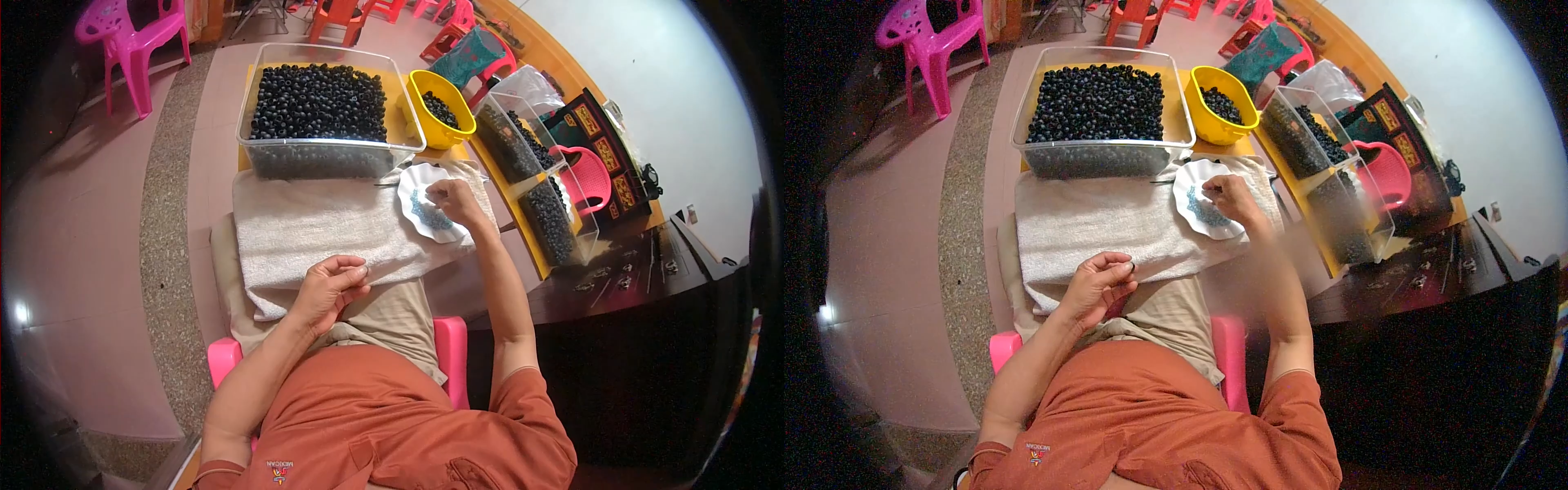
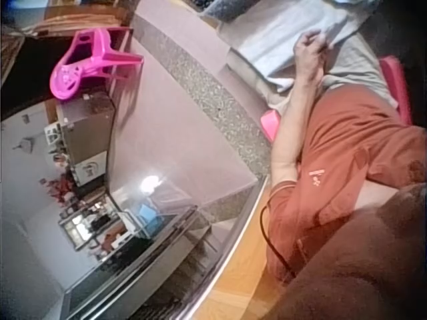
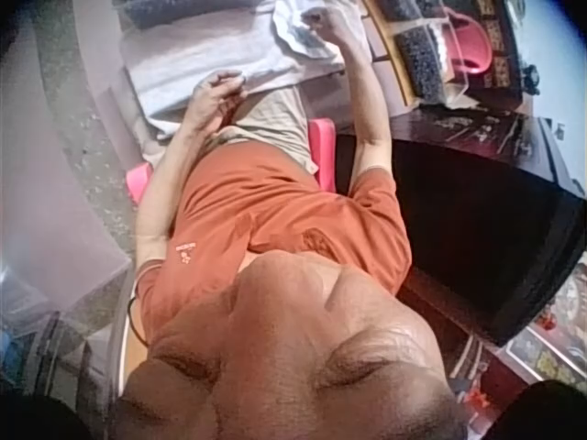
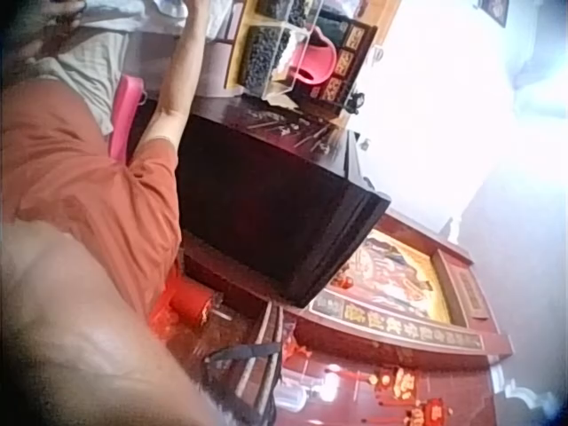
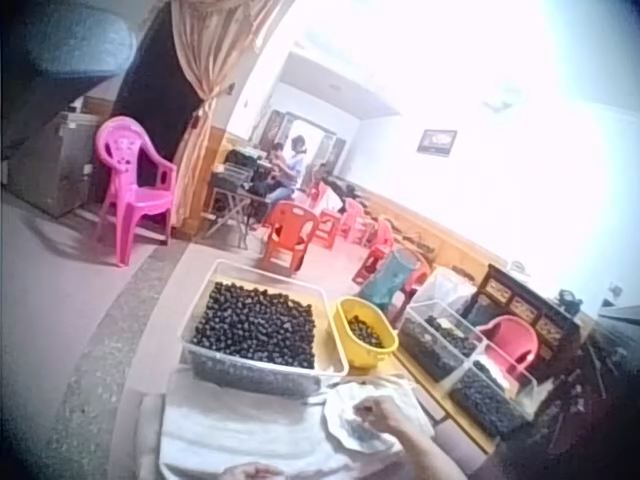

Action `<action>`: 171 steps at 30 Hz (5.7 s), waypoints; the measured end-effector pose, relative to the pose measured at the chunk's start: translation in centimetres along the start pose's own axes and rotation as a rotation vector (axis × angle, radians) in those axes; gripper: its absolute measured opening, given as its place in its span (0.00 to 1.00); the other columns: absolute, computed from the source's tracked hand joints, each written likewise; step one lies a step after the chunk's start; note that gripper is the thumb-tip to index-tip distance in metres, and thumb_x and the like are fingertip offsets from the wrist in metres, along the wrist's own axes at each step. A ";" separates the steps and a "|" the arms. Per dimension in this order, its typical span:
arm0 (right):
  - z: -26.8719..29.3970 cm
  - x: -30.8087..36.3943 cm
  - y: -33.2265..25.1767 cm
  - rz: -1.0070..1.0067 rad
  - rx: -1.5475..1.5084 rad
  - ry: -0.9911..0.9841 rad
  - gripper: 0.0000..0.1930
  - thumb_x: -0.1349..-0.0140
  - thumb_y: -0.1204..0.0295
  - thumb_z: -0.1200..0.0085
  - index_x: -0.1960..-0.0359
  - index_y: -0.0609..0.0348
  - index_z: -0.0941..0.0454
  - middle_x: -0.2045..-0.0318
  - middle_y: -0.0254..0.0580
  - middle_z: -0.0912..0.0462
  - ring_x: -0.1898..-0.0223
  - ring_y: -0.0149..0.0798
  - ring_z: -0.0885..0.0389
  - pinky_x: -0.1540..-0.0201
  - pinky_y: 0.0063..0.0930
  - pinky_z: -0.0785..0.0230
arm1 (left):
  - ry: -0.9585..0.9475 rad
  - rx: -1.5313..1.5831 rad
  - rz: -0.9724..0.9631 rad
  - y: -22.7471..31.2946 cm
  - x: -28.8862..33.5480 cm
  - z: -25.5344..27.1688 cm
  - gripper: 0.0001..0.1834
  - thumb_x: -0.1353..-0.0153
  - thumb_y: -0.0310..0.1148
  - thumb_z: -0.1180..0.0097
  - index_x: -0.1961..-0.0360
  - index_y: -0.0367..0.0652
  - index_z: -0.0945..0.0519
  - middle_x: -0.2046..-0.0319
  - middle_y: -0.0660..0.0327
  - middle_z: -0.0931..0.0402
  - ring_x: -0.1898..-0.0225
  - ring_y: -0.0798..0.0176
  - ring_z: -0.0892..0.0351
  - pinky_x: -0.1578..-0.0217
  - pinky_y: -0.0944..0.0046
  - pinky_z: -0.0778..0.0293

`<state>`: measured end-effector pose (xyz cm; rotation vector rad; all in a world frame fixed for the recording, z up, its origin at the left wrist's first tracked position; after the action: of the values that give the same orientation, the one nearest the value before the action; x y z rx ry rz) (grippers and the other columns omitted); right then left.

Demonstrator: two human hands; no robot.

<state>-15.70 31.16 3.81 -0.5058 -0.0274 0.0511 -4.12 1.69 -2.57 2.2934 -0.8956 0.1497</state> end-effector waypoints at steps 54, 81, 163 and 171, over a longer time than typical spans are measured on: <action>0.1 6.2 -0.6 0.276 -1.055 -0.001 0.05 0.43 0.84 0.43 0.64 0.69 0.20 0.66 0.40 0.20 0.62 0.32 0.19 0.58 0.24 0.24 | -0.212 -0.662 -0.090 0.4 -13.4 -10.1 0.11 0.37 0.36 0.41 0.63 0.38 0.21 0.69 0.64 0.22 0.72 0.73 0.23 0.68 0.72 0.22; -1.9 6.4 1.4 -0.001 -1.082 -0.059 0.10 0.32 0.67 0.48 0.64 0.62 0.22 0.72 0.32 0.20 0.72 0.24 0.22 0.67 0.18 0.28 | -0.221 -0.764 -0.243 0.6 -13.7 -11.4 0.08 0.37 0.32 0.41 0.64 0.37 0.21 0.70 0.64 0.22 0.69 0.73 0.24 0.68 0.73 0.26; 0.9 7.3 4.2 0.041 -0.896 0.317 0.07 0.35 0.79 0.49 0.58 0.70 0.23 0.69 0.37 0.20 0.67 0.29 0.19 0.58 0.25 0.20 | -0.075 -1.652 -0.744 1.2 -17.2 -12.4 0.09 0.46 0.32 0.42 0.72 0.35 0.19 0.73 0.47 0.20 0.68 0.46 0.19 0.64 0.53 0.25; 0.8 8.4 5.7 0.061 -1.072 0.308 0.10 0.36 0.79 0.47 0.55 0.70 0.24 0.67 0.40 0.19 0.62 0.35 0.17 0.56 0.28 0.20 | -0.074 -1.858 -0.787 0.7 -18.0 -13.3 0.07 0.47 0.32 0.41 0.74 0.39 0.18 0.73 0.49 0.20 0.67 0.45 0.19 0.63 0.51 0.25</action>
<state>-7.63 37.03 1.86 -1.5812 0.2778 0.0137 -16.56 19.66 2.18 0.6776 0.1094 -0.7808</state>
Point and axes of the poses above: each hand's wrist, its own x-axis away from the middle knuckle, its own z-axis out of the back of the hand, y = z × x, the point moved 4 cm from there along -x, towards the middle knuckle
